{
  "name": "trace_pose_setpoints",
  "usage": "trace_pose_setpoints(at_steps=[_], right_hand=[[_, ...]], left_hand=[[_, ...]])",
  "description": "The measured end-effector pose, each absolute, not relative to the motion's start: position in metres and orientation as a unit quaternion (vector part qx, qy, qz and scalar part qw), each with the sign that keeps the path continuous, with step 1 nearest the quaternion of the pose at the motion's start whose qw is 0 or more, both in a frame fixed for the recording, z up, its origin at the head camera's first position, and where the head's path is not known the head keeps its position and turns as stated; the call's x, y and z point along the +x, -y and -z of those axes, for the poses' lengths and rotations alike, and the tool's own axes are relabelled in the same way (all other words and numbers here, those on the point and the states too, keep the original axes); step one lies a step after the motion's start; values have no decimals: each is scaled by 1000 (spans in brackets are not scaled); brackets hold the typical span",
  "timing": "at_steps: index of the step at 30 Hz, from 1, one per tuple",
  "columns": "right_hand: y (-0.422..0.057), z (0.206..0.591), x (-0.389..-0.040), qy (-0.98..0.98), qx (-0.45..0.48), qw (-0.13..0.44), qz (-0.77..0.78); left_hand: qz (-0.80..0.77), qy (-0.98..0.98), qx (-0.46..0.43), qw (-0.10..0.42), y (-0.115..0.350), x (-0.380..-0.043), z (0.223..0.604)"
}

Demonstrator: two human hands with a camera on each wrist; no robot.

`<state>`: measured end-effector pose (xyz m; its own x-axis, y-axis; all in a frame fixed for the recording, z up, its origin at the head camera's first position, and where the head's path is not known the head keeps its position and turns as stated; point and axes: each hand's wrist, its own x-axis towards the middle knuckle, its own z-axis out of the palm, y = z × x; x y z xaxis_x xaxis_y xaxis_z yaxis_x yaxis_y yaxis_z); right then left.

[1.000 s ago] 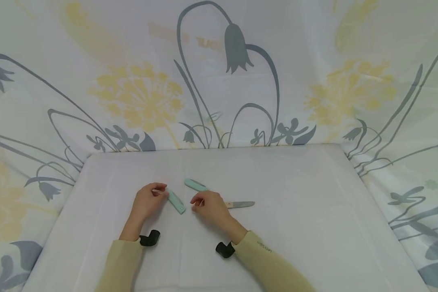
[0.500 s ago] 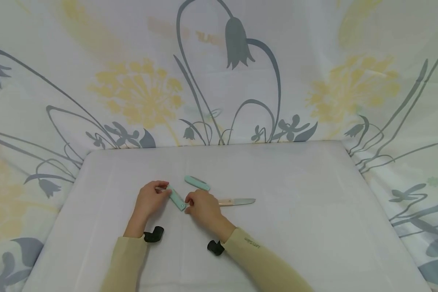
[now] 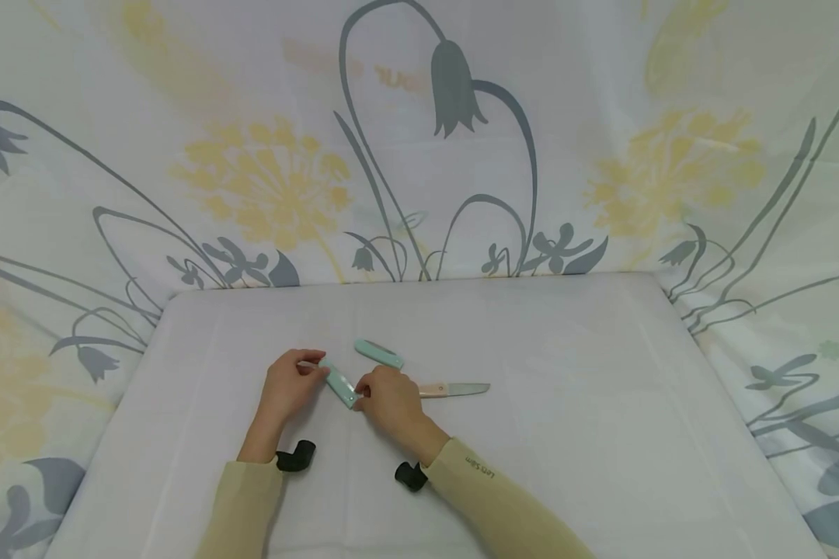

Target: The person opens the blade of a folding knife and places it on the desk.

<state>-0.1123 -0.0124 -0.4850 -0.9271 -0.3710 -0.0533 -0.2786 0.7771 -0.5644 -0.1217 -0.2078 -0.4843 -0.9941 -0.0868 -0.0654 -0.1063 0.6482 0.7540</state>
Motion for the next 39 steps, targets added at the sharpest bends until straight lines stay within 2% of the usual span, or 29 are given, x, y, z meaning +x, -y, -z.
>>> trace_pose_setpoints(at_steps=[8,14,19,29,39], right_hand=[[12,484,-114,-935,-164,102,299],[14,483,-114,-932,-151,117,308],[14,483,-114,-931,-151,115,313],[9,476,-116,-911,-144,103,372],[-8,467,-125,-878,-114,118,450]], left_hand=[[-436,-899,-36,-21,206,-120,480],[-472,-880,-51,-15,206,-114,476],[-486,-871,-66,-20,205,-109,472],[-507,-857,-71,-63,204,-102,465],[-580,-807,-92,-66,198,-97,460]])
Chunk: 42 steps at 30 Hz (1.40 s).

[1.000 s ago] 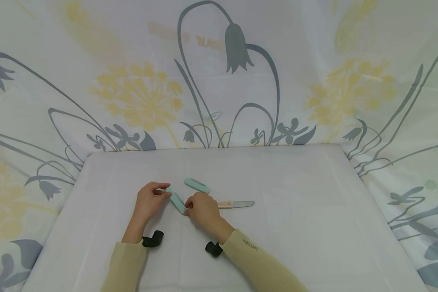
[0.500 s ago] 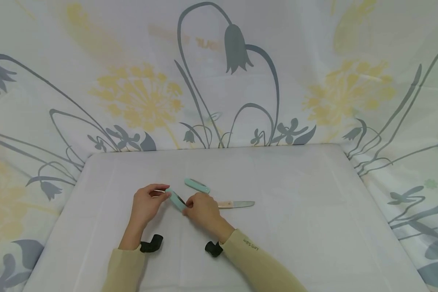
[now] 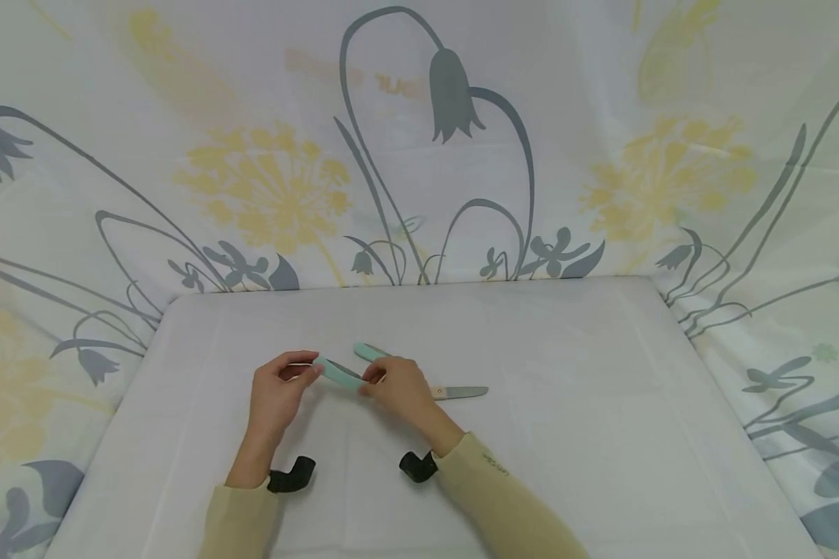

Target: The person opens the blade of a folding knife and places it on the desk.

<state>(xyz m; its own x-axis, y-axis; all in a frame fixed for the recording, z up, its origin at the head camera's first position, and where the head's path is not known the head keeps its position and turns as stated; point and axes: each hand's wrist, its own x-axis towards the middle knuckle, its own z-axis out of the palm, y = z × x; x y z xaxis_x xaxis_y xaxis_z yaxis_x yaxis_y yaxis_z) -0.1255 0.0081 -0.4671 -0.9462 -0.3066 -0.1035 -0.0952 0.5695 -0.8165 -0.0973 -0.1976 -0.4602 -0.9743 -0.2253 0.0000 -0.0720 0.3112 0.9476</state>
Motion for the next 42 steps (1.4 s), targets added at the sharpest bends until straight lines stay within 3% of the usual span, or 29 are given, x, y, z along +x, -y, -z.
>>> trace_pose_setpoints(at_steps=[31,42], right_hand=[[-92,472,-121,-844,-138,60,515],[-111,477,-113,-851,-132,54,506]], left_hand=[[609,790,0,-66,152,-92,476],[599,798,-15,-60,127,-81,449]])
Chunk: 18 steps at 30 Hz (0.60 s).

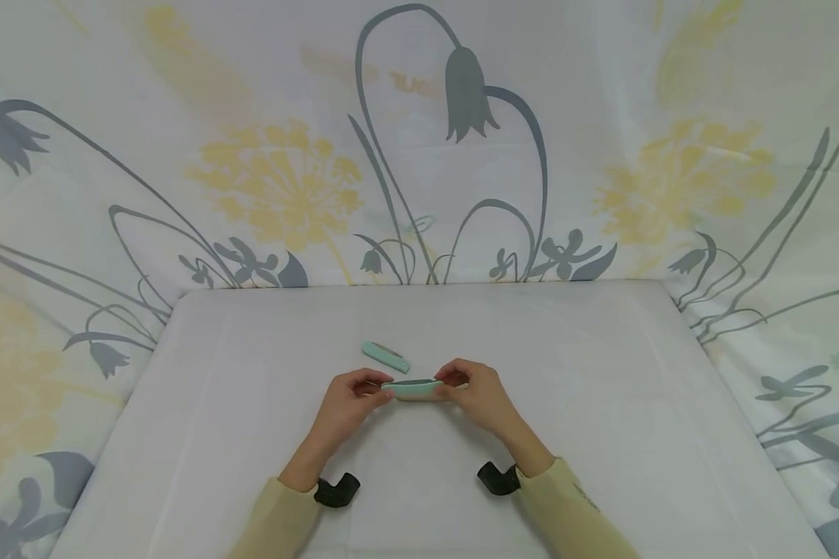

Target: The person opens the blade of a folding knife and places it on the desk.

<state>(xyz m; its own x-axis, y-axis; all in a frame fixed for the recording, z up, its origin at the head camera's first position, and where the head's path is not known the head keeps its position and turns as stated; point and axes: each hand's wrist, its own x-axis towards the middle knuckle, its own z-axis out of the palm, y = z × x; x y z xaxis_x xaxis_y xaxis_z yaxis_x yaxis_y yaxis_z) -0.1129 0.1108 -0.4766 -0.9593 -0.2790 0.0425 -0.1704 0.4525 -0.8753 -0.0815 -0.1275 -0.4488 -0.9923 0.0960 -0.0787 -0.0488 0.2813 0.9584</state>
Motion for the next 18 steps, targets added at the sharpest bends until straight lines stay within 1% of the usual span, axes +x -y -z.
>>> trace_pose_setpoints(at_steps=[9,14,18], right_hand=[[-122,477,-109,-846,-126,51,516],[-125,473,-108,-832,-145,49,533],[-123,470,-109,-824,-179,51,536]], left_hand=[[-604,-793,37,69,119,-81,450],[-609,-789,43,74,112,-81,450],[-614,-784,50,75,106,-80,450]])
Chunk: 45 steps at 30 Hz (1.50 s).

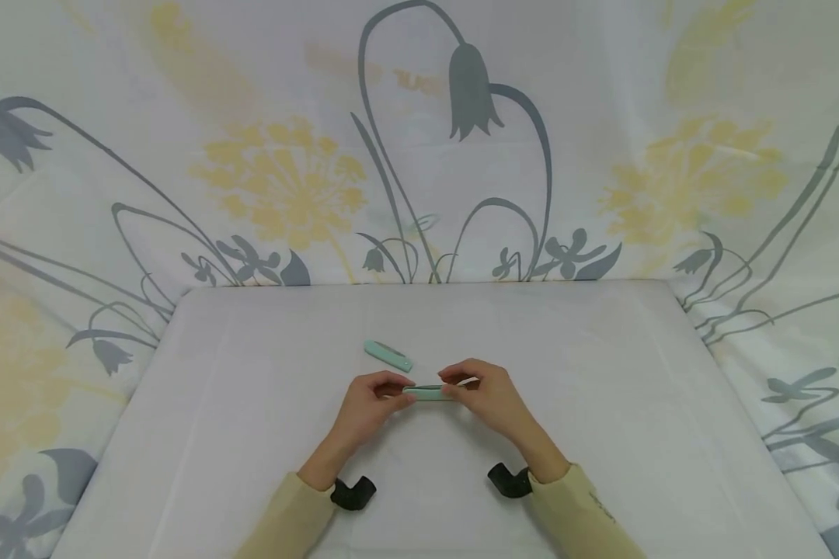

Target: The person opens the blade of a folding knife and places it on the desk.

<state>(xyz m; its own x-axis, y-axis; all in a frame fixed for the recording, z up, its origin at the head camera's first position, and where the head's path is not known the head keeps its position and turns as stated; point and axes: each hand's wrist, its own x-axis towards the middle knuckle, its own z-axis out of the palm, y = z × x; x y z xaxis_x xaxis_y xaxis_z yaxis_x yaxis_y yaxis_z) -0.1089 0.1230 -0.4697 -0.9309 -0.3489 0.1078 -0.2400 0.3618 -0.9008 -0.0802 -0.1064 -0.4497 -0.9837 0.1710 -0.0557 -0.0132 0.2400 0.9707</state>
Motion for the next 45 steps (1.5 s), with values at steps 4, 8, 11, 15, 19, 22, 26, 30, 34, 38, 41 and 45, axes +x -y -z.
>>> trace_pose_setpoints(at_steps=[4,8,11,15,19,22,26,30,34,38,41,45], right_hand=[[-119,467,-110,-821,-211,50,528],[-117,467,-110,-831,-221,48,509],[-116,466,-109,-836,-223,42,500],[-114,466,-108,-838,-221,30,499],[-111,469,-107,-838,-210,11,503],[-109,471,-106,-841,-201,-6,502],[-106,472,-104,-842,-197,-35,501],[-104,471,-102,-841,-191,-53,504],[-101,471,-100,-840,-173,-54,512],[-100,474,-99,-838,-158,-61,519],[-99,477,-97,-836,-151,-69,523],[-98,479,-97,-834,-138,-83,527]], left_hand=[[-624,-774,68,80,101,-79,450],[-635,-764,81,83,97,-79,450],[-639,-760,85,83,95,-79,450],[-639,-760,86,82,94,-79,449],[-639,-760,89,82,93,-79,448],[-639,-760,85,86,93,-79,448],[-641,-758,75,91,93,-80,448],[-646,-754,69,95,92,-81,448],[-646,-755,64,95,91,-80,448],[-648,-754,58,92,91,-82,458],[-650,-752,59,87,91,-86,473],[-647,-755,58,88,93,-89,486]])
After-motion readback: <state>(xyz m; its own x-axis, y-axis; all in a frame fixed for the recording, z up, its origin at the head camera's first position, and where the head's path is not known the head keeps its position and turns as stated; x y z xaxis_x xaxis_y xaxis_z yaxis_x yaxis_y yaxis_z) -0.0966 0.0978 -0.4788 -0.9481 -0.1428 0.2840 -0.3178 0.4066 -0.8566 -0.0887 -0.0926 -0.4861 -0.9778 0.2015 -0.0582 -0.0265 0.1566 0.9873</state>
